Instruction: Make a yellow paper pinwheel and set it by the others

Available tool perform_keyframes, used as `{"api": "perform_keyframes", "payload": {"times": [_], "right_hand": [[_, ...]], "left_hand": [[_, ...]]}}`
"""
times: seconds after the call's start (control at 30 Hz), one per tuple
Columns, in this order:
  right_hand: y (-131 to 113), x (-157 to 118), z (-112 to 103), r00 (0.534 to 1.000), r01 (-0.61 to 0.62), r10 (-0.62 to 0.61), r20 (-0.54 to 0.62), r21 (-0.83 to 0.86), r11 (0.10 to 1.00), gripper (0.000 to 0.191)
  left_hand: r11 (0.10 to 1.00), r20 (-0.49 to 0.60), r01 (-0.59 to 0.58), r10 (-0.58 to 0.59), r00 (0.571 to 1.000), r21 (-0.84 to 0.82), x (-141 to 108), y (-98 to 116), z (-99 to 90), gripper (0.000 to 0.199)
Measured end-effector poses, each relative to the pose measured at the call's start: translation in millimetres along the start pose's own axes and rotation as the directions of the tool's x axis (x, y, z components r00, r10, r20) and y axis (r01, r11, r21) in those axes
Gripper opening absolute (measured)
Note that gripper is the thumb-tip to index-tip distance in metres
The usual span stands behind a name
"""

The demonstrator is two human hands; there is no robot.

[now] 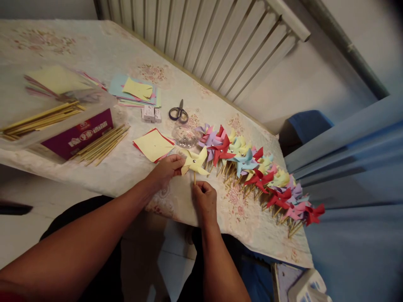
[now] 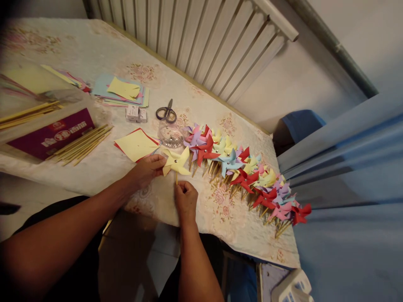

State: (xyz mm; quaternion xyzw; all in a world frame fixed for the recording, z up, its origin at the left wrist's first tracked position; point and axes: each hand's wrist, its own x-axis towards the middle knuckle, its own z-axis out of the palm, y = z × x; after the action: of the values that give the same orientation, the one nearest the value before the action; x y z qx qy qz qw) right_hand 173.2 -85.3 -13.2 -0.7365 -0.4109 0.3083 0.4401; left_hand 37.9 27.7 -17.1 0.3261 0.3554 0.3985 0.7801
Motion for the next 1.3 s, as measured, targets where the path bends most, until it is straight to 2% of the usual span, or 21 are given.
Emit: {"api": "perform_keyframes", "payload": {"times": [0.27,0.47,0.77,1.3], "right_hand": [[-1.4,-0.7,-1.0,1.000,0.010,-0.010,0.012,0.002,1.000,0.020],[1.5,0.3,-1.3,1.000,0.004,-0.004,0.029,-0.008,1.000,0.021],[0.8,-0.4,-1.1,0.999,0.013,-0.013,0.032,0.005,1.000,0.020],[1.9,0.1,-4.5,0.999,-0.021,0.019,0.035,0.057,0.998,0.021]], "left_hand": [[0.992,0.081,0.089,-0.082,0.993,-0.085,-2.4,3.5,0.1,0.026],[0.981,0.099,0.133,-0.119,0.988,-0.138,-2.6,4.1,0.2,0.020],[0.985,0.122,0.121,-0.106,0.987,-0.123,-1.3,1.6,-1.3,0.029],[0.988,0.124,0.113,-0.099,0.987,-0.108,-5.4,4.2,0.2,0.027]]}}
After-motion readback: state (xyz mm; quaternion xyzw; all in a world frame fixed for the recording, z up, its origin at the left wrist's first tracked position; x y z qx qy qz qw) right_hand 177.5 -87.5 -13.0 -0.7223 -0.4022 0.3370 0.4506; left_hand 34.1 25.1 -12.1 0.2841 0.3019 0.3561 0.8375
